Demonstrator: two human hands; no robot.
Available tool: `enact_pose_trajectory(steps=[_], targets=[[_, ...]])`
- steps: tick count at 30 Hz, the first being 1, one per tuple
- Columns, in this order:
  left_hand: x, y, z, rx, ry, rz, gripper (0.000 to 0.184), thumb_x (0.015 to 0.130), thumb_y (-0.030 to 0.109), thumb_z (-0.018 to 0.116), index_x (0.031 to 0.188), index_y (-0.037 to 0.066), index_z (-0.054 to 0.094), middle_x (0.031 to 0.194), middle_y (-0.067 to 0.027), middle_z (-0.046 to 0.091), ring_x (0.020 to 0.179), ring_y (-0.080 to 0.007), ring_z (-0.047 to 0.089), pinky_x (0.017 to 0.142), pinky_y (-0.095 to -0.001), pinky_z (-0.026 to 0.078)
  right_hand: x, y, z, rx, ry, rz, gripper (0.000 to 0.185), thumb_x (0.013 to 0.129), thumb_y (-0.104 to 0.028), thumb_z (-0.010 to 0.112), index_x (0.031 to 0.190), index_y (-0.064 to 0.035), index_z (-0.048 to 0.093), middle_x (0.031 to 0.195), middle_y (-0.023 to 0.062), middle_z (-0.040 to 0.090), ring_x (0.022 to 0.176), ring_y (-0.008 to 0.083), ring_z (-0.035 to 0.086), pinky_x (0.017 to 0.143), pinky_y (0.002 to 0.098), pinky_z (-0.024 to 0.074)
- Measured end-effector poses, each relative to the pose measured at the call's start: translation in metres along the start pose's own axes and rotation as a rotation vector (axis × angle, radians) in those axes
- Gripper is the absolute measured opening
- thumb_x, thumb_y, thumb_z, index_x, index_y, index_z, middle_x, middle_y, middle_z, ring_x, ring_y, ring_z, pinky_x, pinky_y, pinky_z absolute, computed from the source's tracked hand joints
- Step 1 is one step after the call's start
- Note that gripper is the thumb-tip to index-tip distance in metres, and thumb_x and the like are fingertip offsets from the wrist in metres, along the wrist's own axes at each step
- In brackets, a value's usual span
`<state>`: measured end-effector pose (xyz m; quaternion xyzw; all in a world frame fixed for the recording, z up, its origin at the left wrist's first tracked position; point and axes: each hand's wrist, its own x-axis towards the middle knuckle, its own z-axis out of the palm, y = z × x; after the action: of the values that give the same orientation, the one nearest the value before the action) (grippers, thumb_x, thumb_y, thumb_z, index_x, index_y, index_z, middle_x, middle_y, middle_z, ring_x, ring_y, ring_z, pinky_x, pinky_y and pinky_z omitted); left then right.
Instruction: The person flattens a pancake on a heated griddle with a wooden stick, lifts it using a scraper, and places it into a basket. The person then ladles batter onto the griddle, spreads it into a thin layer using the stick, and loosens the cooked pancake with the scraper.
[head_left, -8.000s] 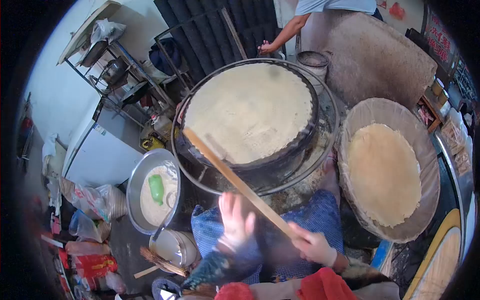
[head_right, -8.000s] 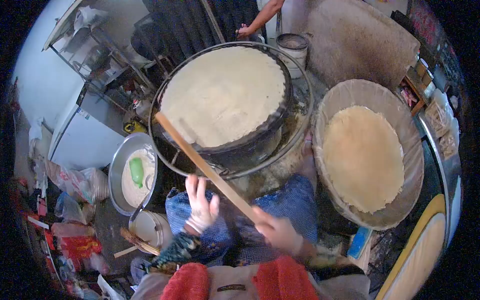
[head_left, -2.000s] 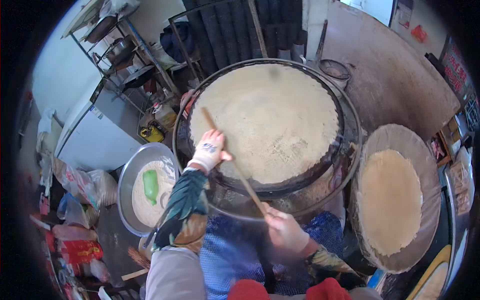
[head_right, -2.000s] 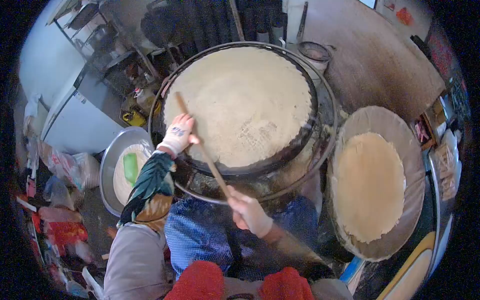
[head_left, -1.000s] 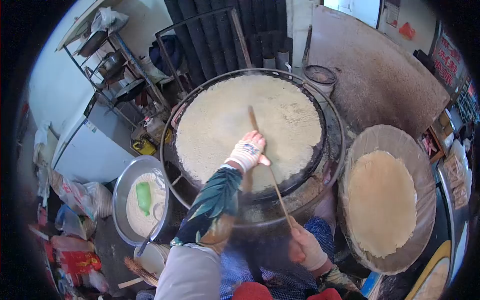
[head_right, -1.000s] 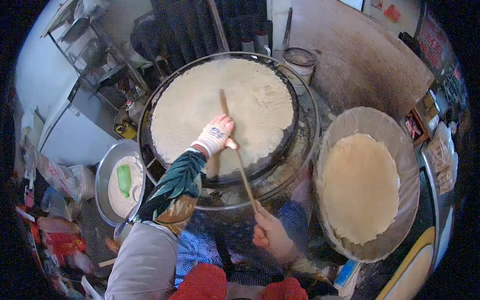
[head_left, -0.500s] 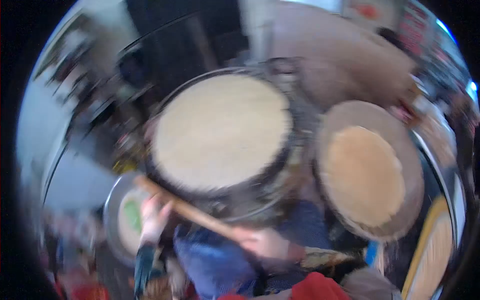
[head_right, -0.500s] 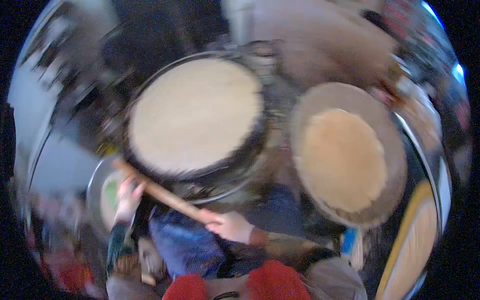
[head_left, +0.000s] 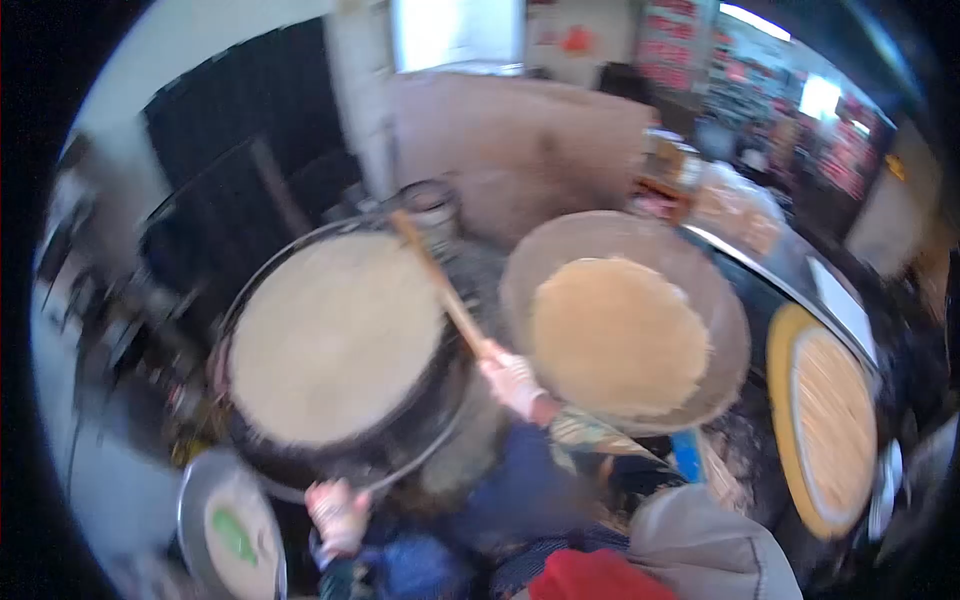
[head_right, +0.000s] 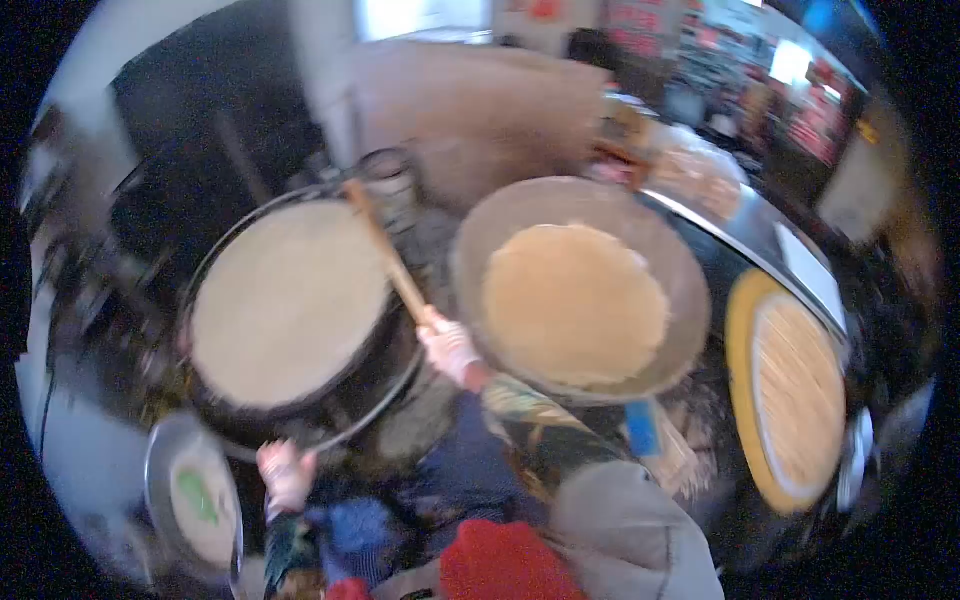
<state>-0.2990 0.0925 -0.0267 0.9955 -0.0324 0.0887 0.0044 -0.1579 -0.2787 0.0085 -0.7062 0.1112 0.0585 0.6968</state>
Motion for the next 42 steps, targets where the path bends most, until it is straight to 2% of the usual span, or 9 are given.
enact_pose_trajectory(steps=[17,21,22,23,28,35,37,38,42], targets=[[-0.075,0.199,0.065,-0.633,-0.032,-0.118,0.039,0.086,0.030,0.062,0.110,0.000,0.060,0.095,-0.0149,0.063,0.090,-0.0302,0.063,0.082,-0.0420,0.049,-0.177,-0.017,0.133,-0.646,-1.545,-0.049,0.044,0.089,-0.018,0.062,0.132,-0.0155,0.057,0.089,0.0015,0.066,0.054,0.0063,0.052,0.052,0.0233,0.0475],[-0.096,0.182,0.092,-0.705,-0.067,-0.169,0.039,0.088,0.028,0.061,0.113,-0.003,0.059,0.098,-0.0171,0.064,0.092,-0.0310,0.065,0.081,-0.0416,0.052,-0.243,-0.048,0.169,-0.104,-1.946,0.406,0.069,0.094,-0.029,0.057,0.151,-0.0116,0.022,0.130,0.0048,0.052,0.079,0.0088,0.059,0.069,0.0256,0.0513],[-0.108,0.178,0.097,-0.784,0.428,-0.169,0.040,0.088,0.028,0.061,0.113,-0.003,0.059,0.098,-0.0177,0.065,0.093,-0.0311,0.065,0.080,-0.0415,0.052,-0.259,-0.051,0.178,0.169,-2.080,0.403,0.075,0.096,-0.027,0.051,0.153,-0.0108,0.005,0.136,0.0070,0.048,0.089,0.0098,0.059,0.077,0.0252,0.0508],[-0.098,0.177,0.102,-0.787,-0.044,-0.202,0.035,0.090,0.023,0.059,0.115,-0.001,0.060,0.099,-0.0179,0.065,0.100,-0.0331,0.061,0.088,-0.0410,0.049,-0.270,-0.063,0.178,0.201,-2.101,0.332,0.073,0.098,-0.026,0.049,0.153,-0.0116,0.002,0.141,0.0096,0.044,0.088,0.0114,0.061,0.078,0.0261,0.0509],[-0.094,0.161,0.053,-0.714,-0.196,-0.031,0.029,0.091,0.022,0.056,0.107,-0.001,0.061,0.099,-0.0182,0.065,0.097,-0.0359,0.060,0.084,-0.0433,0.048,-0.256,-0.018,0.152,0.364,-1.763,0.170,0.062,0.098,-0.025,0.049,0.151,-0.0106,0.021,0.117,0.0105,0.059,0.071,0.0115,0.062,0.068,0.0246,0.0514],[-0.090,0.135,0.055,-0.778,-0.190,0.047,0.024,0.092,0.020,0.052,0.097,0.000,0.063,0.100,-0.0186,0.065,0.092,-0.0398,0.059,0.078,-0.0467,0.046,-0.226,0.038,0.001,-0.013,-0.348,0.068,0.037,0.099,-0.021,0.047,0.134,-0.0082,0.051,0.101,0.0067,0.066,0.074,0.0117,0.063,0.069,0.0260,0.0535],[-0.086,0.150,0.049,-0.820,-0.048,0.089,0.031,0.096,0.024,0.045,0.082,0.000,0.060,0.082,-0.0211,0.062,0.083,-0.0406,0.059,0.072,-0.0466,0.046,-0.225,0.084,-0.077,-0.779,0.146,-0.534,0.037,0.096,-0.024,0.047,0.126,-0.0045,0.055,0.105,0.0146,0.068,0.092,0.0296,0.066,0.082,0.0391,0.0528],[-0.085,0.151,0.056,-0.869,-0.048,-0.016,0.034,0.096,0.027,0.047,0.082,0.000,0.061,0.079,-0.0220,0.061,0.077,-0.0398,0.059,0.070,-0.0465,0.046,-0.223,0.087,-0.114,-0.829,0.056,0.031,0.041,0.094,-0.030,0.049,0.125,-0.0041,0.055,0.122,0.0192,0.060,0.115,0.0316,0.057,0.095,0.0398,0.0470],[-0.091,0.151,0.066,-0.872,-0.024,-0.146,0.042,0.097,0.034,0.049,0.076,-0.001,0.058,0.069,-0.0228,0.059,0.066,-0.0396,0.057,0.062,-0.0461,0.044,-0.262,0.141,-0.227,-1.286,0.382,0.094,0.073,0.078,-0.047,0.065,0.131,-0.0016,0.043,0.109,0.0244,0.060,0.108,0.0367,0.058,0.092,0.0478,0.0448]])
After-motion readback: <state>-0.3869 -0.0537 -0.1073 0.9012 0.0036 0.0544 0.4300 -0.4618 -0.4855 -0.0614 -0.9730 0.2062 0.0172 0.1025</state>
